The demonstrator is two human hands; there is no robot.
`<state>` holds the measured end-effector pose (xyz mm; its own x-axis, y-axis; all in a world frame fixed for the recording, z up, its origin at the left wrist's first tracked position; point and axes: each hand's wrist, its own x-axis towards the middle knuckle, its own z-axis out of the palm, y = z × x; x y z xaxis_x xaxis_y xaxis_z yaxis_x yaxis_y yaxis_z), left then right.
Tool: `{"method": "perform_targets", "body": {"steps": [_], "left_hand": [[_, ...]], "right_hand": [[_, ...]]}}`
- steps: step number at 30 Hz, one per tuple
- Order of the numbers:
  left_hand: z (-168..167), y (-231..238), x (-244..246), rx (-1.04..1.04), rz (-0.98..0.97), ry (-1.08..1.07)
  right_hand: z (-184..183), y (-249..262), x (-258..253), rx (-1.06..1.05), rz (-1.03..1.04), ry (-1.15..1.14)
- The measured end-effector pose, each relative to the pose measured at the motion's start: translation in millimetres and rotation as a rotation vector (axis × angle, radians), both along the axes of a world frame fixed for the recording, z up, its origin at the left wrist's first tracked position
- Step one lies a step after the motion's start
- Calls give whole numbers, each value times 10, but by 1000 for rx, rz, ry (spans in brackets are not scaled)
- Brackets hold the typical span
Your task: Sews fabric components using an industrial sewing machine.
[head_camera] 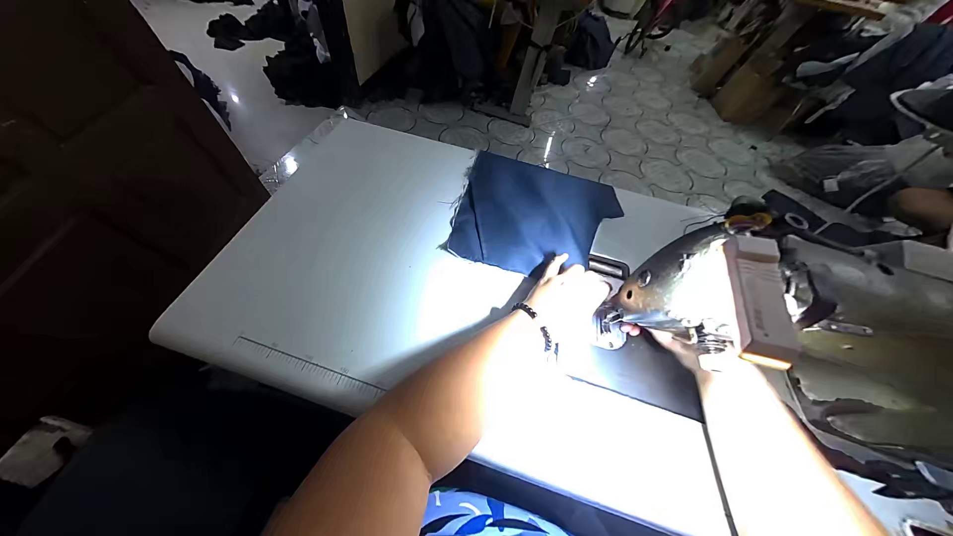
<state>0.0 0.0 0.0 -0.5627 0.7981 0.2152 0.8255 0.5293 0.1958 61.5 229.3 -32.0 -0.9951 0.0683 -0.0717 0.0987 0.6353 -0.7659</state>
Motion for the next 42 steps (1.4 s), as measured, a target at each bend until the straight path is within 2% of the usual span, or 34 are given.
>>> {"method": "perform_targets", "body": {"steps": [2,3,5,9,11,13,15,16,17,18,20,21,22,23,25,26,28,31,35,37,39,42], "left_hand": [[105,-3,72,-18,-31,-20],[128,-5,92,-15,-38,-12],[152,-23,97,-11,-83,23],[121,-79,116,-3,-195,87],[24,-175,2,120,-60,39],[6,-332,-147,-11,135,-137],[19,-461,-224,-193,222,-211],[35,-541,-225,-208,251,-242],[-2,-670,-206,-140,286,-280],[-30,-842,-150,41,334,-379],[36,-1229,203,715,500,-761],[78,-1407,422,989,542,-884],[88,-1639,634,1038,440,-1002],[43,-1841,868,871,295,-1000],[-53,-2014,1222,308,47,-630],[-26,-1967,1321,132,0,-443],[43,-1800,1360,79,18,-269],[196,-1467,1248,61,131,-232],[401,-1040,1166,-149,295,-236],[346,-875,1089,-170,265,-187],[138,-834,872,-205,153,-131],[-42,-1069,497,-206,143,-122]], "right_hand": [[316,-606,308,397,-206,-18],[364,-767,329,437,-269,-32],[308,-819,282,394,-325,50],[366,-824,262,395,-295,-14],[324,-818,237,399,-270,35],[256,-821,216,360,-286,34],[215,-794,222,345,-294,2],[232,-768,237,308,-298,23],[268,-758,298,245,-303,50],[327,-758,408,169,-314,49],[398,-750,825,76,-294,70],[378,-717,1079,45,-280,111],[341,-672,1350,7,-278,172],[259,-619,1602,-17,-291,256],[47,-556,1965,-44,-349,415],[18,-550,2049,-55,-365,440],[2,-557,2050,-29,-357,464],[-31,-612,1976,58,-302,554],[-106,-624,1963,146,-313,620],[-82,-681,1974,161,-322,598],[-5,-756,2020,138,-306,527],[153,-637,2196,200,-189,538]]}}
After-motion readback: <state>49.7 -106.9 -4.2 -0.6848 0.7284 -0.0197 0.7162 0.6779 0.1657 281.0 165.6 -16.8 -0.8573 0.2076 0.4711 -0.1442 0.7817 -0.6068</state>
